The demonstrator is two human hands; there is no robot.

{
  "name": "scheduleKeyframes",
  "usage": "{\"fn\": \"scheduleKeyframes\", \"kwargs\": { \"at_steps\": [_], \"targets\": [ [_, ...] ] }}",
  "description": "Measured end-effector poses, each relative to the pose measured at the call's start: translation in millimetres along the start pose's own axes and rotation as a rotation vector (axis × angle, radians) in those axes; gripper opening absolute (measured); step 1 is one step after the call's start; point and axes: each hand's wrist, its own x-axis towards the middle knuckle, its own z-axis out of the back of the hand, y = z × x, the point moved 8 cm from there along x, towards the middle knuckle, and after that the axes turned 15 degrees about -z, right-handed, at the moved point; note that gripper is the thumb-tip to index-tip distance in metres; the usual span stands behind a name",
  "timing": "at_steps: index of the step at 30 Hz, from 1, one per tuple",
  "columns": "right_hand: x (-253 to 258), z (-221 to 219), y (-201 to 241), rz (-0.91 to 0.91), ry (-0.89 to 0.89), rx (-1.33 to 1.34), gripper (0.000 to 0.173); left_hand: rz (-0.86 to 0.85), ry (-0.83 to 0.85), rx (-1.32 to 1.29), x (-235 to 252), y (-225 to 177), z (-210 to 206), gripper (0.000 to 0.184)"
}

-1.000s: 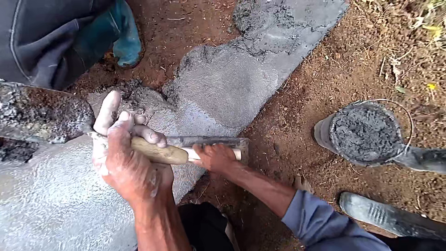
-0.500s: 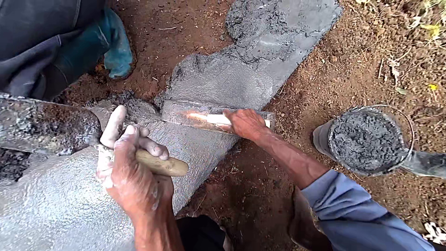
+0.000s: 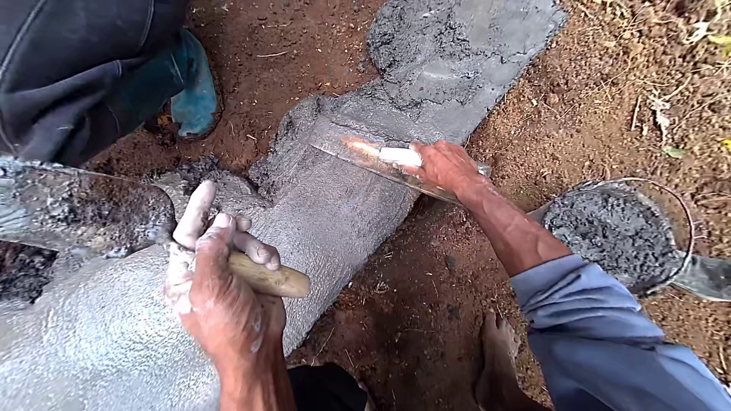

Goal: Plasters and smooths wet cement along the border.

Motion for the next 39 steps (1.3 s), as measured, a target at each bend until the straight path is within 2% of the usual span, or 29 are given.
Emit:
{"fn": "scheduleKeyframes", "kwargs": {
  "at_steps": [4,9,11,15,16,19,22,24,28,35,37,39],
  "targets": [
    [21,11,-22,-0.066,-0.015,0.038,0.059,-0.027,0.018,0.006,-4,-3,-5,0.035],
    [15,12,-43,-0.211,-0.001,0.135,0.063,-0.026,0.01,-0.028,-6,-9,-1,0.033],
    [7,8,-52,-0.266,0.063,0.263,0.063,-0.019,0.023,-0.032,-5,-9,1,0.035],
    [-12,-5,-62,-0.396,0.168,0.736,0.059,-0.015,0.039,-0.035,-5,-8,-2,0.036],
    [-17,-4,-64,-0.415,0.144,0.732,0.059,-0.008,0.037,-0.036,-5,-7,-3,0.035],
    [-44,5,-55,-0.37,0.037,0.416,0.061,0.016,0.037,-0.047,-6,-6,-5,0.032],
    [-96,-8,-15,-0.177,-0.074,0.18,0.061,0.036,0.044,-0.049,-6,-1,-10,0.031],
    [-114,-26,-1,-0.1,-0.03,0.093,0.057,0.05,0.05,-0.049,-6,3,-14,0.031],
    [-87,-39,-46,-0.235,0.017,0.117,0.056,0.067,0.067,-0.036,-9,6,-21,0.033],
    [-53,-13,-115,-0.441,-0.084,0.117,0.059,0.071,0.07,-0.016,-11,10,-25,0.033],
    [-61,-7,-124,-0.483,-0.054,0.196,0.06,0.078,0.075,-0.019,-11,9,-24,0.032],
    [-72,-3,-127,-0.488,-0.019,0.406,0.057,0.083,0.089,-0.03,-11,10,-24,0.03]
  ]
}}
